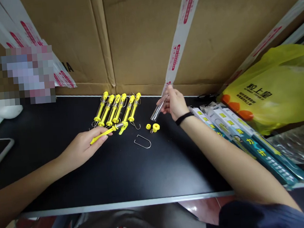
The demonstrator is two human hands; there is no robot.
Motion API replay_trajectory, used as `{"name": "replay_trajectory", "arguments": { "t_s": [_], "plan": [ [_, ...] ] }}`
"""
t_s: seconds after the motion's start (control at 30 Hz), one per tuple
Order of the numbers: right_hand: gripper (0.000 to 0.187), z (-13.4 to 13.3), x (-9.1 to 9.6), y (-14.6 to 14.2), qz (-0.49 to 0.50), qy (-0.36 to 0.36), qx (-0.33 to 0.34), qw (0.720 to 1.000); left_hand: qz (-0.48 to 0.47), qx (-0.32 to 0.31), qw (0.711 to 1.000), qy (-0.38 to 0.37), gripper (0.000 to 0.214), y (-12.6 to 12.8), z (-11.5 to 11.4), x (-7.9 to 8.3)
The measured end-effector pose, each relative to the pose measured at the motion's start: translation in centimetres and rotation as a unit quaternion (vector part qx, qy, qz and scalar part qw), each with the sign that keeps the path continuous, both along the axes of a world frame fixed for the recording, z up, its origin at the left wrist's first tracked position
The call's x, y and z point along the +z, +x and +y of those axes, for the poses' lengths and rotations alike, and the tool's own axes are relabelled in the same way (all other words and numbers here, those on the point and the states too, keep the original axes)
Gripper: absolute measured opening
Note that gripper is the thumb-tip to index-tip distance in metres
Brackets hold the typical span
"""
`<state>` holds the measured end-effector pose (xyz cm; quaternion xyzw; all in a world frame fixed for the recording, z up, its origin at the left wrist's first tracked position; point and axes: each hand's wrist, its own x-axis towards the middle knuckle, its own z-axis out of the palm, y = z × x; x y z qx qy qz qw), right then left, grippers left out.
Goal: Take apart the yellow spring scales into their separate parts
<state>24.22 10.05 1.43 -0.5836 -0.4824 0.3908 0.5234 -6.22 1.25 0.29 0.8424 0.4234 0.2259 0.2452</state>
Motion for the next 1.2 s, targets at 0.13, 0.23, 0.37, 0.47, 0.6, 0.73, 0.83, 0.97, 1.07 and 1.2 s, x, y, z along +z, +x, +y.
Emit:
{"name": "replay_trajectory", "arguments": {
  "t_s": [0.13, 0.23, 0.37, 0.47, 0.6, 0.73, 0.83, 0.97, 1.07, 1.2],
  "plan": [
    [0.021, 2.9, -1.2, -0.2, -0.121, -0.087, 0.036, 0.988, -0.005, 0.007, 1.000, 0.005, 0.023, -0.1, 0.2, 0.0],
    [0.026, 3.9, -1.8, -0.6, -0.172, -0.099, 0.061, 0.978, -0.003, 0.007, 1.000, 0.005, 0.024, -0.1, 0.3, -0.1],
    [0.053, 4.5, -2.1, -0.9, -0.242, -0.090, 0.083, 0.963, -0.001, 0.003, 1.000, 0.002, 0.026, -0.2, 0.3, -0.2],
    [0.070, 4.7, -2.3, -1.1, -0.286, -0.078, 0.082, 0.951, 0.002, 0.003, 1.000, 0.007, 0.027, -0.2, 0.3, -0.2],
    [0.071, 4.7, -2.6, -1.3, -0.336, -0.058, 0.068, 0.937, 0.003, 0.002, 1.000, 0.008, 0.026, -0.2, 0.3, -0.1],
    [0.070, 4.6, -2.7, -1.3, -0.358, -0.041, 0.067, 0.931, 0.005, 0.002, 1.000, 0.012, 0.026, -0.2, 0.4, -0.2],
    [0.069, 4.3, -2.7, -1.2, -0.356, -0.031, 0.072, 0.931, 0.002, 0.001, 1.000, 0.014, 0.025, -0.2, 0.3, -0.2],
    [0.063, 3.8, -2.7, -1.0, -0.345, -0.019, 0.085, 0.935, 0.001, 0.001, 1.000, 0.015, 0.025, -0.1, 0.3, -0.1],
    [0.061, 3.4, -2.7, -0.9, -0.335, -0.013, 0.094, 0.938, 0.002, 0.000, 1.000, 0.018, 0.026, -0.1, 0.2, -0.1],
    [0.060, 3.0, -2.7, -0.8, -0.328, -0.006, 0.100, 0.939, 0.003, -0.003, 1.000, 0.022, 0.025, -0.1, 0.3, -0.1]
  ]
}}
